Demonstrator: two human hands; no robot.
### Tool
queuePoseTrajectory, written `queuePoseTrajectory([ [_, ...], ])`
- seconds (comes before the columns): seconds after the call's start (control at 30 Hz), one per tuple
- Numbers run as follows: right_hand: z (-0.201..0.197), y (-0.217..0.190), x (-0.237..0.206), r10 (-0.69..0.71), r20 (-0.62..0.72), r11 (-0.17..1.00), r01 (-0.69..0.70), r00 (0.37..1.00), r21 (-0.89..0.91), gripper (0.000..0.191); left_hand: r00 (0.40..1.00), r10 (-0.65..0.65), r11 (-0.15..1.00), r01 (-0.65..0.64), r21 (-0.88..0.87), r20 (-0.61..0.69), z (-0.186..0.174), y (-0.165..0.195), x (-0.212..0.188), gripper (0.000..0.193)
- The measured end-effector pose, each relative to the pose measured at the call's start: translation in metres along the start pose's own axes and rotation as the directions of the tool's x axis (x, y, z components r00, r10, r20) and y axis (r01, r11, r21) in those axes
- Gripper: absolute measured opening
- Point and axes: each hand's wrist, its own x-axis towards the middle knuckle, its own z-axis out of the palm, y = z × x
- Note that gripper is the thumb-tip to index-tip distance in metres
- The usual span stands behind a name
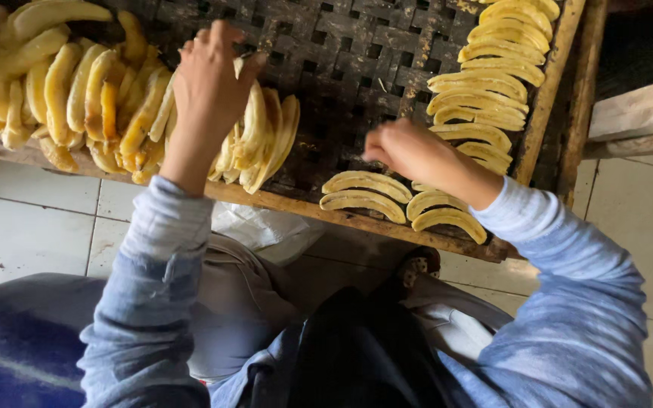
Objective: The person sits on the floor in front of a woven bamboo drying tray and arranges peeled banana halves one at a time, picking them from a pile on the left side of the tray and placing them in neat rows on the empty right side, turning some pieces over by hand as they are laid out.
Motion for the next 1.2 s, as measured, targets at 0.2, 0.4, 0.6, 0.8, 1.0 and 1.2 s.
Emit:
queuePoseTrajectory([
  [0.2, 0.017, -0.016, 0.107, 0.466, 0.264, 0.466, -0.488, 0.844, 0.738, 0.037, 0.992, -0.118, 0.979, 0.124, 0.162, -0.041, 0.01, -0.032, 0.0, 0.055],
  [0.4, 0.066, 0.0, 0.113, 0.522, 0.248, 0.153, -0.375, 0.816, 0.914, 0.038, 0.985, -0.134, 0.991, 0.131, 0.032, 0.109, 0.003, -0.016, -0.009, 0.051],
  [0.6, 0.087, -0.006, 0.11, 0.45, 0.136, -0.053, -0.126, 0.882, 0.991, 0.025, 0.96, -0.139, 0.977, 0.173, -0.123, 0.244, 0.007, 0.007, -0.006, 0.055],
  [0.8, 0.075, -0.029, 0.107, 0.432, 0.179, -0.08, -0.16, 0.884, 0.984, 0.045, 0.96, -0.037, 0.982, 0.086, -0.166, 0.277, 0.005, 0.028, -0.021, 0.065],
  [1.0, 0.072, -0.038, 0.11, 0.48, 0.247, -0.112, -0.221, 0.842, 0.969, 0.051, 0.922, -0.015, 0.99, 0.067, -0.121, 0.388, -0.002, 0.042, -0.032, 0.071],
  [1.2, 0.083, -0.05, 0.114, 0.468, 0.113, -0.072, -0.09, 0.877, 0.993, 0.046, 0.981, 0.054, 0.967, -0.004, -0.256, 0.188, 0.001, 0.045, -0.033, 0.057],
])
